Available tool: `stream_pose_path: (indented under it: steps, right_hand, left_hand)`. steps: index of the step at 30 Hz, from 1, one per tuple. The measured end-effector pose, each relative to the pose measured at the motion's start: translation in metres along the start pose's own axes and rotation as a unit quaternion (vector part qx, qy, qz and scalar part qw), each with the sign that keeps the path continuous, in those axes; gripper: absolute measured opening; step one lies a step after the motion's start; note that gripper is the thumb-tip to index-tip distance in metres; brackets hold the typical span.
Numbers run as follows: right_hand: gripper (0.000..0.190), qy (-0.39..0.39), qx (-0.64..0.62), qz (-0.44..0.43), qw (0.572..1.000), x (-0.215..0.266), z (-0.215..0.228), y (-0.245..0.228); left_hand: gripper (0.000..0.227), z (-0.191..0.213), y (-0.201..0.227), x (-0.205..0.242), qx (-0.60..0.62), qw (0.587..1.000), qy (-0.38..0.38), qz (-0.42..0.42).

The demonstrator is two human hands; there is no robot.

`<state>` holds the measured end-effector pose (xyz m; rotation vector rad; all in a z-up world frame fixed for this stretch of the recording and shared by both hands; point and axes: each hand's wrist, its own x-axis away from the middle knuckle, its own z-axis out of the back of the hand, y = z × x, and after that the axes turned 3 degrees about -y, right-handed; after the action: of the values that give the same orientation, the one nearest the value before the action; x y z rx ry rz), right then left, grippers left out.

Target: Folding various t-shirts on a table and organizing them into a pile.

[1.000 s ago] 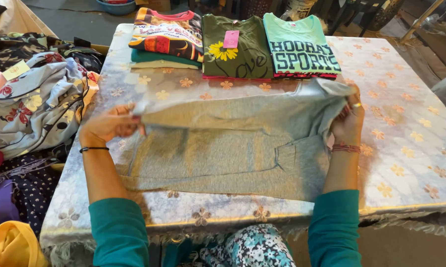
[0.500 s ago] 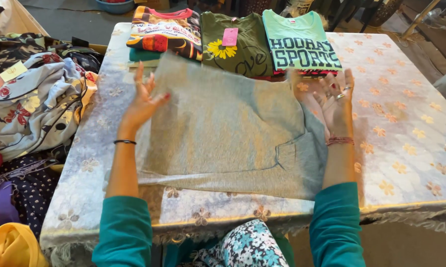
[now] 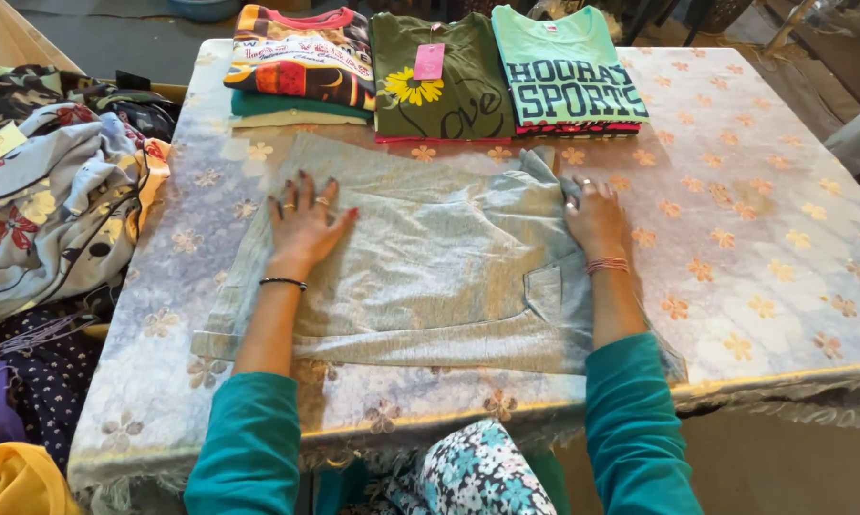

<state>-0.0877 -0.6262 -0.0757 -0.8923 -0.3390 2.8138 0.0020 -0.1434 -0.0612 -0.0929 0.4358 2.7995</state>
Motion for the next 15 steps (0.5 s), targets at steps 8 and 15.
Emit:
stream_pose_path:
  steps: [8,15]
  right_hand:
    - [0.043,-0.066,0.048,-0.147,0.986,-0.025,0.009,-0.024]
    - [0.050,-0.105,0.058,-0.025,0.992,-0.061,-0.056,-0.024]
  left_hand:
    - [0.092,-0.026,-0.037,-0.058,0.037,0.988,0.120,0.093]
    - [0.079,-0.039,-0.030,-0.104,0.074,0.972,0.196,0.110]
